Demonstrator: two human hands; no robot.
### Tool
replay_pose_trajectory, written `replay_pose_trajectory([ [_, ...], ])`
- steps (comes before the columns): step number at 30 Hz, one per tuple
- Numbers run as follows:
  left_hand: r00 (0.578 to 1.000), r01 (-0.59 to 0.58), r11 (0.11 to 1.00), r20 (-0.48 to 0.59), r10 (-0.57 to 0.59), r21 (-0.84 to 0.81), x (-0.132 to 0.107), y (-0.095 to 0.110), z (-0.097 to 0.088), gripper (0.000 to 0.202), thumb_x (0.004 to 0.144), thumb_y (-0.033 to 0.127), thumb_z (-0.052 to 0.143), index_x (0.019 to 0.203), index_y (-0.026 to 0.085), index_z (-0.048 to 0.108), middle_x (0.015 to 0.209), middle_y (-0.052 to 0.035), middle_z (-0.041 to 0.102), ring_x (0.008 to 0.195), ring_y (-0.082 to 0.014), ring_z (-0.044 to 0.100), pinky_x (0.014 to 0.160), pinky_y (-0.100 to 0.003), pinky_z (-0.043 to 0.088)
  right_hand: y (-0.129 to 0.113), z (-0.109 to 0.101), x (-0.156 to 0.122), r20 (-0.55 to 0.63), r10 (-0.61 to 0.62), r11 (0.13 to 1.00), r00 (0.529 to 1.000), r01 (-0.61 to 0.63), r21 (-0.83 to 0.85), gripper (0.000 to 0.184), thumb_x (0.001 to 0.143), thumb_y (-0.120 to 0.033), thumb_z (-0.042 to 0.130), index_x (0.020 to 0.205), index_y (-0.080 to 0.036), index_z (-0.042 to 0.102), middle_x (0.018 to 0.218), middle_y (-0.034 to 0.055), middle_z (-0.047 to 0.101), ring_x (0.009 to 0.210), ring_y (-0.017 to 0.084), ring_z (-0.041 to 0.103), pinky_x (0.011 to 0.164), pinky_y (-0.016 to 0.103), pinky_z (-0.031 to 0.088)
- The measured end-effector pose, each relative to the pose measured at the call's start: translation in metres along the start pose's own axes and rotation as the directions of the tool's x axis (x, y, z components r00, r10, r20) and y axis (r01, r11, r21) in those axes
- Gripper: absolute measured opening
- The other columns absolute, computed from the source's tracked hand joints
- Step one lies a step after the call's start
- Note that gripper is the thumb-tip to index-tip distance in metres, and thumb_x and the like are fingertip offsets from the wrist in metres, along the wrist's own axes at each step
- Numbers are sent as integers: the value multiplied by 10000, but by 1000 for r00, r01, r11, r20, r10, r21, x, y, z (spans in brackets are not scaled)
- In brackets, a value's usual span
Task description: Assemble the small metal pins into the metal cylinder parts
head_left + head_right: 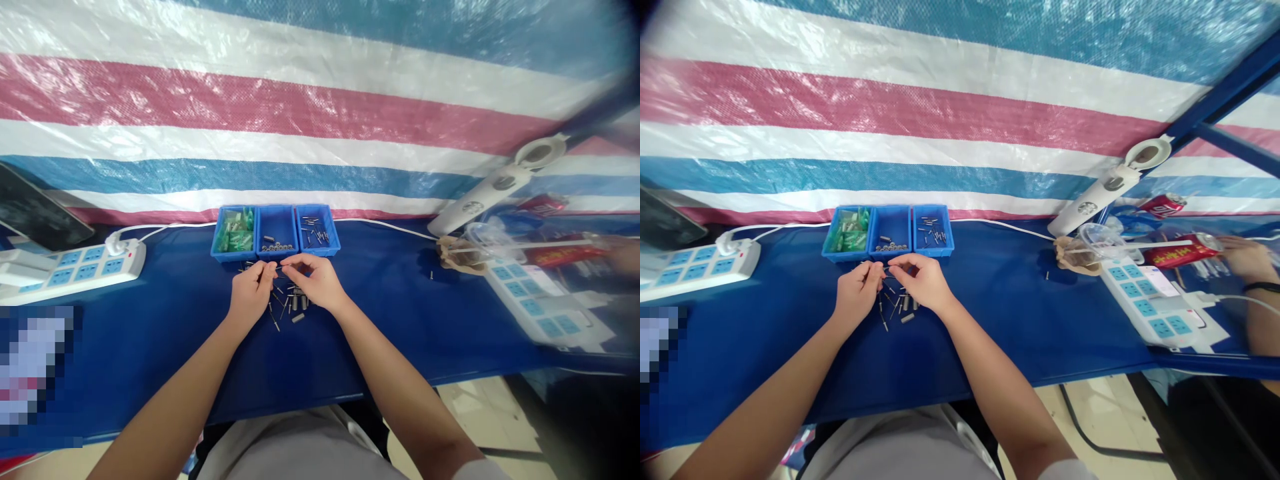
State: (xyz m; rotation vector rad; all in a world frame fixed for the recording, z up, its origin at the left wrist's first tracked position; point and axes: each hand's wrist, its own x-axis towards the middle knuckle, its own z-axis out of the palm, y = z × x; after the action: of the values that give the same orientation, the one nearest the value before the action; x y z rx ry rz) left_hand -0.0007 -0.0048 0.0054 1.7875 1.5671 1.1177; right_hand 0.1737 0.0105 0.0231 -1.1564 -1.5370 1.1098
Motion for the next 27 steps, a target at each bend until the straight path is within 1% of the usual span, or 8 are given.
replay_pose_trajectory([
  [4,1000,-17,998,12,18,-67,-1,2,1,276,970,439,558,1013,206,700,634,31,667,578,-119,632,597,-223,466,1,-1,1,-21,13,999,1000,-12,47,202,855,-347,726,960,-184,782,887,52,778,696,147,663,629,269,508],
  [6,999,-38,997,15,40,-71,-1,2,1,257,959,423,580,1043,211,698,639,36,673,579,-117,636,608,-221,474,2,-1,2,-24,14,998,1000,-12,55,198,855,-348,726,948,-184,785,900,56,784,734,157,685,646,271,517],
  [9,998,-55,998,17,55,-34,-1,2,1,250,970,416,558,940,206,691,623,32,665,565,-116,622,601,-223,468,2,0,1,-27,1,999,1000,0,32,188,854,-345,733,946,-191,789,910,55,788,744,160,693,653,275,522],
  [15,999,-51,999,-2,51,17,-2,1,-1,363,1002,427,485,767,203,649,569,23,637,537,-118,612,575,-229,445,-1,2,-1,-7,-81,996,997,81,-23,163,871,-322,725,968,-207,786,918,50,783,720,155,681,635,279,520],
  [19,999,-32,999,-13,32,11,-1,0,-2,452,1005,450,472,654,202,612,544,16,618,524,-120,605,575,-240,444,0,1,-1,23,-100,994,995,101,-41,165,894,-334,706,982,-217,781,955,48,780,742,156,680,669,285,530],
  [21,1000,-26,1000,-15,26,-6,-1,0,-1,393,993,461,497,745,204,661,572,19,631,543,-122,611,588,-241,450,1,1,-1,22,-96,994,995,97,-44,168,910,-342,688,977,-216,777,959,47,780,789,166,695,704,288,536],
  [24,1000,-15,999,0,15,-51,-2,2,1,268,940,467,598,970,215,685,621,37,648,567,-120,612,595,-231,458,2,0,1,-2,-68,997,998,68,-37,186,924,-363,669,943,-208,770,922,42,778,814,173,703,728,285,537],
  [27,999,-28,995,42,32,-90,-3,4,3,248,929,443,620,1032,225,675,639,46,645,564,-113,604,589,-224,457,2,-1,1,-30,-41,998,999,39,-49,249,922,-420,669,870,-192,756,824,33,758,727,160,671,680,273,514],
])
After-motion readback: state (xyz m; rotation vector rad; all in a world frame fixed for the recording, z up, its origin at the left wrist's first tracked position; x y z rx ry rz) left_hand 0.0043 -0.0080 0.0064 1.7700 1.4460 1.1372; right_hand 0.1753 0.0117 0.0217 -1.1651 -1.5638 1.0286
